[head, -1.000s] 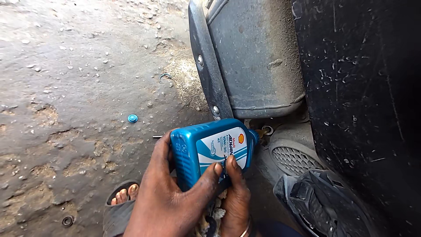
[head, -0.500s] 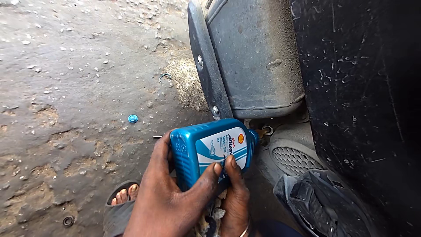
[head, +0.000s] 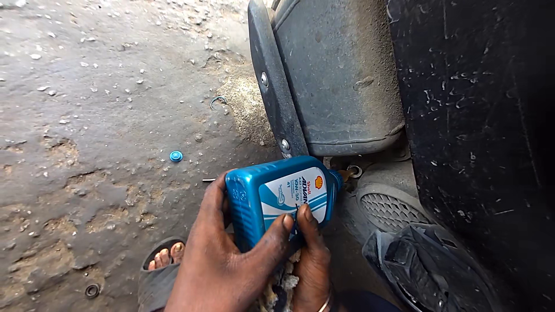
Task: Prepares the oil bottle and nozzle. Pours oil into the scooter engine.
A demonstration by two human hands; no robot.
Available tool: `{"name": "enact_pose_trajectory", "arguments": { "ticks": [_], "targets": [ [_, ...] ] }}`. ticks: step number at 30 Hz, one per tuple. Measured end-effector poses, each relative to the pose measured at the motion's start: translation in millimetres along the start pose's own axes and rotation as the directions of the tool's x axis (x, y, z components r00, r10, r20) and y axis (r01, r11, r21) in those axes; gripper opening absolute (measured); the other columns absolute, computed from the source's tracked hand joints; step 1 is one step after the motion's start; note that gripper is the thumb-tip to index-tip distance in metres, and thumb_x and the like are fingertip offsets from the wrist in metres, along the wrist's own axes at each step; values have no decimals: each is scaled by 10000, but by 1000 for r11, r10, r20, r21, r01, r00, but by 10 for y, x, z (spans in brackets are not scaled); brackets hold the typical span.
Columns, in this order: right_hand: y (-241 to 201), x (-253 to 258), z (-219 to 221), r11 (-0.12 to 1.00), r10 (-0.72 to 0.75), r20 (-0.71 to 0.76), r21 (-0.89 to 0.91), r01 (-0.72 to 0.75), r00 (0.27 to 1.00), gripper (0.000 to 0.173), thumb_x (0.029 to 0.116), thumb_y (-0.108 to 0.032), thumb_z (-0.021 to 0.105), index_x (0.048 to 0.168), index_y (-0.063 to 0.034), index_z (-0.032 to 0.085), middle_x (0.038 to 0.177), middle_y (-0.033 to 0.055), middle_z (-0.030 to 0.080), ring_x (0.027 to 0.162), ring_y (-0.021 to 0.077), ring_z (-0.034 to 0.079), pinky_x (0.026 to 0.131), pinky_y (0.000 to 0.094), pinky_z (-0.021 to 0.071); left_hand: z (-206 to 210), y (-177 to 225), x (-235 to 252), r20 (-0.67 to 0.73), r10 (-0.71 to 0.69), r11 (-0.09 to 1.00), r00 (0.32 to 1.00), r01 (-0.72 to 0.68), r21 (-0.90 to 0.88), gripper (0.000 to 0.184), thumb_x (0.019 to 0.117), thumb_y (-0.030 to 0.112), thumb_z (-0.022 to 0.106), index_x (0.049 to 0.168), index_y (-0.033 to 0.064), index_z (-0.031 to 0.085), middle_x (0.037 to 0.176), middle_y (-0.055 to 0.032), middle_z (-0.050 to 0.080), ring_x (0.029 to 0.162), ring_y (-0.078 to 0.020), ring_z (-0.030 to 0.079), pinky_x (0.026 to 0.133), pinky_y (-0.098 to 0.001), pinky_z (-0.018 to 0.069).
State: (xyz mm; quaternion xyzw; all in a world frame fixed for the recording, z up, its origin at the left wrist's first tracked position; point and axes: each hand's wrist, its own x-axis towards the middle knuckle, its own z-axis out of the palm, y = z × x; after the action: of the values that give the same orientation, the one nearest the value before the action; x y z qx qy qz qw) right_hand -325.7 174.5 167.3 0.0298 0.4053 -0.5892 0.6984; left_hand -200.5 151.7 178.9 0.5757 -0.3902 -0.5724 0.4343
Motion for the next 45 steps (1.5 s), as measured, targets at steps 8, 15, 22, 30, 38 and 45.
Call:
{"name": "enact_pose_trajectory", "arguments": {
  "ticks": [8,15,22,30,38,45],
  "targets": [
    [-5,2,-9,1000,15,31,22,-15,999,384,869,-378,795,1080,-77,685,956,110,738,909,163,743,824,350,625,-1,8,1,1,-5,1000,1000,5,-1,800,824,366,819,1460,85,424,1136,-14,706,916,-131,738,715,-275,659],
    [-1,4,0,1000,-6,14,15,6,1000,366,859,-366,804,1060,-81,695,947,106,741,900,157,745,821,342,626,0,8,-3,1,-14,1000,1000,14,9,824,824,375,819,1473,72,411,1156,-22,699,924,-130,738,713,-276,659],
    [7,4,7,999,-37,6,15,36,999,316,875,-346,790,1026,-83,701,917,96,740,869,144,744,792,329,629,1,3,2,0,-2,1000,1000,2,16,780,824,375,814,1446,84,443,1133,-7,702,927,-118,732,716,-268,654],
    [-1,4,4,999,-27,24,27,27,999,346,860,-365,800,1035,-83,703,924,103,743,873,154,748,800,340,631,3,0,2,-4,5,1000,1000,-5,25,806,820,401,814,1452,74,435,1136,-8,703,944,-112,730,725,-259,652],
    [-3,4,5,1000,-12,10,16,12,1000,365,852,-372,805,1043,-80,696,930,107,740,872,160,747,792,342,630,9,26,4,-3,-16,1000,1000,16,0,791,813,366,821,1444,84,437,1132,-4,706,931,-116,736,708,-262,657],
    [0,14,-13,1000,-19,39,12,18,999,381,854,-376,805,1064,-77,697,944,106,741,895,156,746,820,338,626,1,11,-2,-3,-13,1000,1000,13,19,813,814,399,817,1456,88,428,1147,-8,704,939,-130,737,706,-278,660]
  ]
}}
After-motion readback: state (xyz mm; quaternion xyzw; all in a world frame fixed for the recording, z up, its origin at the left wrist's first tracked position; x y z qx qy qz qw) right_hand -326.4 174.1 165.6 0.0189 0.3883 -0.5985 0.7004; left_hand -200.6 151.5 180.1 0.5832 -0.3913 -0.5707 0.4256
